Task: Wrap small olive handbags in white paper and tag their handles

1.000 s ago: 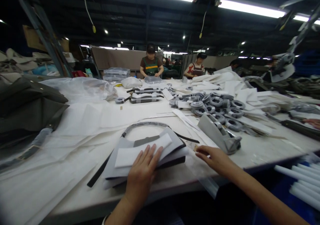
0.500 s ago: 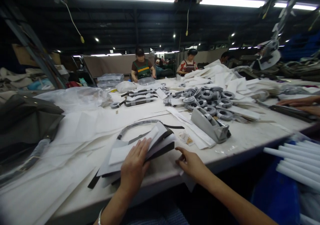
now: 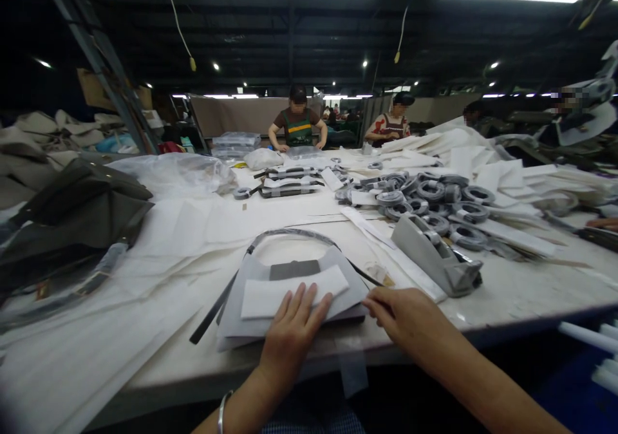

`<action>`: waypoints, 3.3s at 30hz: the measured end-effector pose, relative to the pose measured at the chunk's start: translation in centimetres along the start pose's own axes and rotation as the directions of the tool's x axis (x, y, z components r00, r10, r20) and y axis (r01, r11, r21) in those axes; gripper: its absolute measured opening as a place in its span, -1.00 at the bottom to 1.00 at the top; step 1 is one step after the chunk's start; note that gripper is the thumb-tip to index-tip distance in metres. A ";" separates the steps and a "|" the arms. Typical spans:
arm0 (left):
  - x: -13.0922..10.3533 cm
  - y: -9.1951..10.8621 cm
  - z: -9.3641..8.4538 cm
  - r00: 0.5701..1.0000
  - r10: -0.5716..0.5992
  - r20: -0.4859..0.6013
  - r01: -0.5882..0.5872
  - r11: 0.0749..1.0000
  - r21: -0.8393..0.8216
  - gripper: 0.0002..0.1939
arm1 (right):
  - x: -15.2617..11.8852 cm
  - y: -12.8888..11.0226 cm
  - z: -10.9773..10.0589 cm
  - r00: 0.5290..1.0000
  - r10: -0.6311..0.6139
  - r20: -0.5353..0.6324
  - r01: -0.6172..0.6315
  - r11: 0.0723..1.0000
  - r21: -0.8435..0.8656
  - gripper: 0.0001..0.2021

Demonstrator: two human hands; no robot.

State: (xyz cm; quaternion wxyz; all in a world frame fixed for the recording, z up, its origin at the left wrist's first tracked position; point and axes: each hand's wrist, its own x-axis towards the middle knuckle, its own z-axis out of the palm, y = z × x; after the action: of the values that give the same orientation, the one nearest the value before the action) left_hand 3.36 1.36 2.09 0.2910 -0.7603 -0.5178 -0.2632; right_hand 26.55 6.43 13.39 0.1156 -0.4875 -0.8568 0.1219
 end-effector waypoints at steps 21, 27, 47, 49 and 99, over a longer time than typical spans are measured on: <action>-0.8 2.0 0.6 0.967 -0.105 -0.230 0.090 0.993 -0.077 -0.63 | 21.1 -0.1 6.2 0.859 0.367 0.357 -0.287 0.923 -0.257 -0.73; -0.9 2.0 0.7 0.959 -0.124 -0.253 0.107 0.991 -0.081 -0.63 | 21.3 1.0 6.7 0.870 0.319 0.376 -0.337 0.941 -0.017 -0.77; -1.2 1.3 1.1 0.985 -0.055 -0.163 0.049 0.998 -0.040 -0.58 | 16.5 2.2 2.4 0.972 -0.004 0.236 -0.187 0.597 0.780 -0.49; -1.1 1.1 1.0 0.986 -0.054 -0.158 0.048 0.998 -0.043 -0.58 | 15.7 2.2 2.3 0.984 -0.014 0.178 -0.135 0.592 0.794 -0.49; 0.6 2.1 -1.3 0.998 0.063 0.021 -0.061 0.994 -0.096 -0.63 | 10.4 -1.2 4.1 0.842 -0.540 0.017 0.540 0.842 -0.001 -0.65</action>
State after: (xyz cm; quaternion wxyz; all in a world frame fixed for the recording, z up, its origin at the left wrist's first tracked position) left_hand 5.43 0.17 3.06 0.2563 -0.7921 -0.4842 -0.2693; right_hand 19.15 14.43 10.73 0.1371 -0.2260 -0.9606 0.0860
